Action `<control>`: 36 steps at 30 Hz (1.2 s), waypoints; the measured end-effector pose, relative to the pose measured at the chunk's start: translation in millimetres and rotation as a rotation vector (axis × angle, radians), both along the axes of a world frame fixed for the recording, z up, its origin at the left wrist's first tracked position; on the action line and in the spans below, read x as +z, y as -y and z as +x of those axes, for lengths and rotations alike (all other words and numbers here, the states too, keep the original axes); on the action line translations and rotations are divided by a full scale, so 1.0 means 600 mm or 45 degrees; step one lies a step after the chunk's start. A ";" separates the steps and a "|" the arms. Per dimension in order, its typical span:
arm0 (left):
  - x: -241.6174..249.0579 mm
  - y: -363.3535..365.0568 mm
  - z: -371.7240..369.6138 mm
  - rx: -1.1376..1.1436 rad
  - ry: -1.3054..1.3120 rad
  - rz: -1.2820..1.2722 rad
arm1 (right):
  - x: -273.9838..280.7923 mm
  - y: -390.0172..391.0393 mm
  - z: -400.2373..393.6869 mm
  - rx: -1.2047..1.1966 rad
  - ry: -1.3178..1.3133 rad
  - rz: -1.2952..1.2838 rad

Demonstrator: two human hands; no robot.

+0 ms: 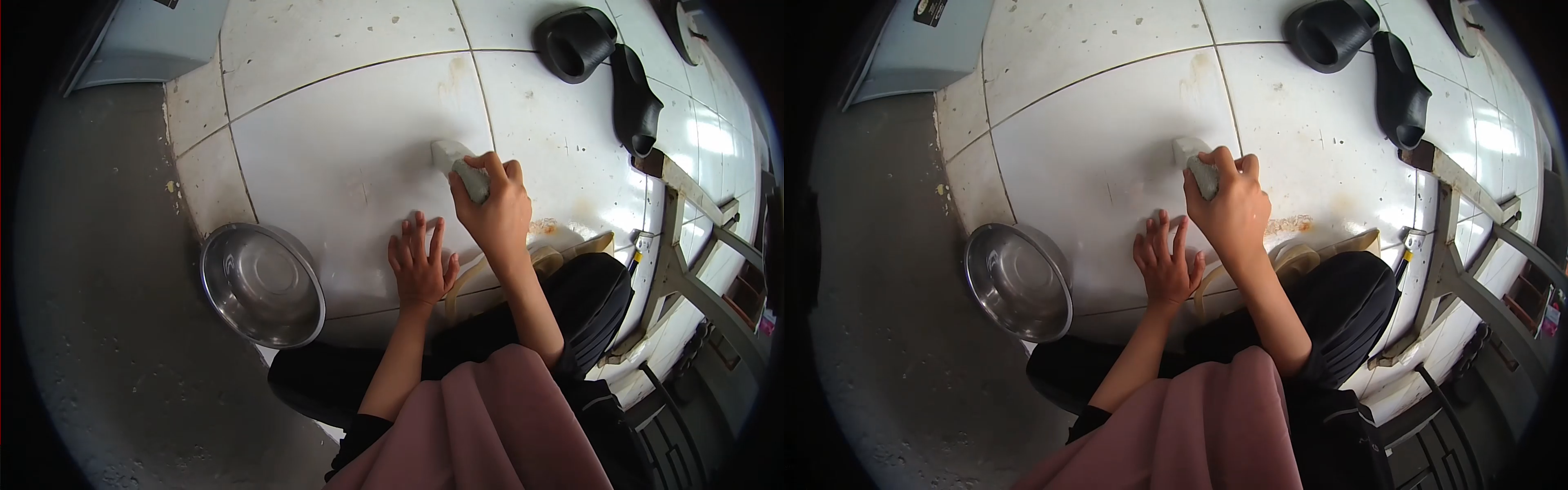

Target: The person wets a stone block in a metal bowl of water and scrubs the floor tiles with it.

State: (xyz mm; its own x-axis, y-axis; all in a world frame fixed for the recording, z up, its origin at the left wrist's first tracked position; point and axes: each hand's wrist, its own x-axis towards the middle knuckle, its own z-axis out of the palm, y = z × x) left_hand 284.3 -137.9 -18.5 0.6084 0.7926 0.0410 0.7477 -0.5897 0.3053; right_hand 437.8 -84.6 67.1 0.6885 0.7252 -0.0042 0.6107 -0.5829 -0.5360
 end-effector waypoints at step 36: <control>-0.001 0.004 0.001 0.000 -0.001 0.010 | -0.005 -0.090 0.072 0.046 0.066 -0.002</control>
State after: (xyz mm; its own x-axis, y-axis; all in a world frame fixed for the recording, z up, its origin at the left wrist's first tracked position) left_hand 284.8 -140.0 -19.3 0.6086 0.7921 0.0467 0.7479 -0.5923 0.2997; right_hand 481.0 -30.4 64.1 0.6610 0.7498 0.0297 0.6584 -0.5605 -0.5023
